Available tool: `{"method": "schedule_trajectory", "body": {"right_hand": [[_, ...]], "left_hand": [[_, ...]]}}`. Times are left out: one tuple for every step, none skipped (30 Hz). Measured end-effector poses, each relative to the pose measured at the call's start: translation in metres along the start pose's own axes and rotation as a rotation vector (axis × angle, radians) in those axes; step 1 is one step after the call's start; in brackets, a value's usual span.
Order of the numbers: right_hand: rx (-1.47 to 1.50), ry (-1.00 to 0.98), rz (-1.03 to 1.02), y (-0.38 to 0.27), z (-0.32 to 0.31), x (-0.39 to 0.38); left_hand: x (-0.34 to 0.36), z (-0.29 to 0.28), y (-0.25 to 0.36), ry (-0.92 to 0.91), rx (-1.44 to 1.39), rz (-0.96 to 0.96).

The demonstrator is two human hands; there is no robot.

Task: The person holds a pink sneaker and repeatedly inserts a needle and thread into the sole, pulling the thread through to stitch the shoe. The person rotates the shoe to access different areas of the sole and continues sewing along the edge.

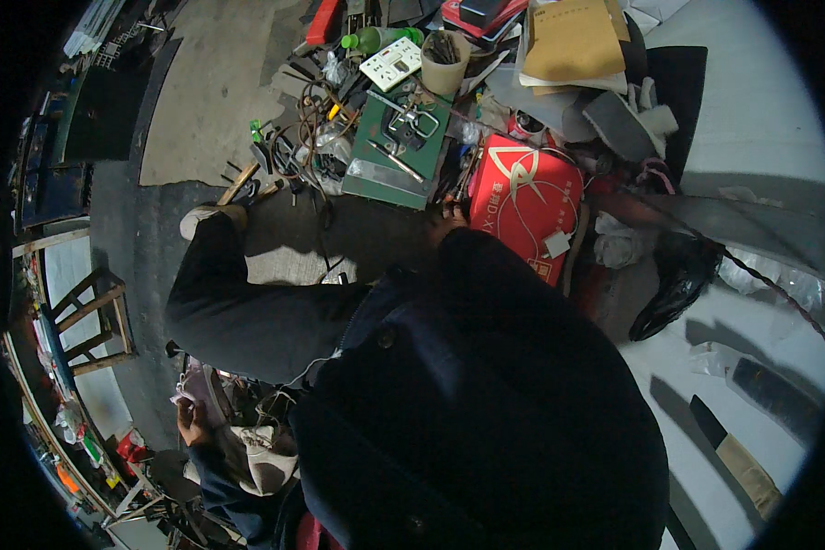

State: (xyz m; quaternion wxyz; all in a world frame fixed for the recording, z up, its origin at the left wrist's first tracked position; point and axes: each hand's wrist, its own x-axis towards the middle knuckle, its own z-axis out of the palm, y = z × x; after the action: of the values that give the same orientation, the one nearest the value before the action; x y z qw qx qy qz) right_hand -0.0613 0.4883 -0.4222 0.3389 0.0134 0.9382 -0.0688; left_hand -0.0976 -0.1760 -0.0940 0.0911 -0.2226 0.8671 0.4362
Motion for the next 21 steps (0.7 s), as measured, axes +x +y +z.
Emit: {"method": "schedule_trajectory", "body": {"right_hand": [[-0.079, 0.003, 0.006, -0.001, -0.005, -0.005], [-0.144, -0.006, 0.009, -0.002, -0.01, -0.009], [-0.123, -0.007, 0.021, -0.003, -0.016, -0.013], [-0.087, -0.019, 0.029, -0.004, -0.021, -0.016], [-0.069, -0.049, 0.052, -0.005, -0.026, -0.018], [-0.085, -0.034, 0.051, -0.007, -0.029, -0.019], [-0.12, -0.039, 0.064, -0.009, -0.032, -0.02], [-0.154, -0.044, 0.077, -0.01, -0.034, -0.021], [-0.11, -0.047, 0.082, -0.01, -0.035, -0.021], [-0.066, -0.048, 0.086, -0.009, -0.036, -0.02], [-0.023, -0.049, 0.09, -0.007, -0.036, -0.017], [-0.011, -0.036, 0.102, -0.003, -0.036, -0.015], [0.001, -0.023, 0.115, 0.001, -0.035, -0.012], [0.011, -0.026, 0.118, 0.007, -0.035, -0.008], [0.074, 0.008, 0.151, 0.013, -0.034, -0.001], [0.136, 0.025, 0.174, 0.019, -0.034, 0.006], [0.184, 0.029, 0.222, 0.023, -0.033, 0.012], [0.077, 0.067, 0.165, 0.025, -0.029, 0.013], [0.04, 0.081, 0.135, 0.027, -0.027, 0.015], [0.004, 0.095, 0.105, 0.029, -0.024, 0.015], [-0.027, 0.092, 0.07, 0.03, -0.022, 0.014]], "left_hand": [[-0.001, 0.0, 0.001, -0.024, -0.044, -0.025], [-0.001, -0.001, 0.001, -0.005, -0.021, -0.023], [0.0, -0.002, 0.0, -0.022, -0.021, -0.019], [0.001, -0.004, -0.001, -0.111, -0.062, 0.013], [0.003, -0.007, -0.003, -0.084, 0.022, 0.002], [0.006, -0.01, -0.006, -0.128, 0.064, 0.018], [0.009, -0.013, -0.009, -0.144, 0.1, 0.022], [0.011, -0.015, -0.014, -0.14, 0.102, 0.037], [0.013, -0.017, -0.017, -0.108, 0.098, 0.039], [0.014, -0.018, -0.02, -0.1, 0.07, 0.004], [0.014, -0.02, -0.021, -0.075, 0.085, 0.003], [0.014, -0.02, -0.022, -0.074, 0.075, -0.037], [0.012, -0.02, -0.021, -0.098, 0.029, -0.083], [0.011, -0.019, -0.019, -0.079, 0.076, -0.053], [0.008, -0.017, -0.017, -0.083, 0.086, -0.029], [0.006, -0.016, -0.013, -0.119, 0.054, 0.014], [0.004, -0.014, -0.01, -0.097, 0.093, 0.003], [0.003, -0.012, -0.006, -0.104, 0.089, 0.013], [0.001, -0.01, -0.004, -0.137, 0.044, 0.057], [0.001, -0.008, -0.002, -0.09, 0.084, 0.023], [0.001, -0.007, -0.001, -0.067, 0.083, 0.025]]}}
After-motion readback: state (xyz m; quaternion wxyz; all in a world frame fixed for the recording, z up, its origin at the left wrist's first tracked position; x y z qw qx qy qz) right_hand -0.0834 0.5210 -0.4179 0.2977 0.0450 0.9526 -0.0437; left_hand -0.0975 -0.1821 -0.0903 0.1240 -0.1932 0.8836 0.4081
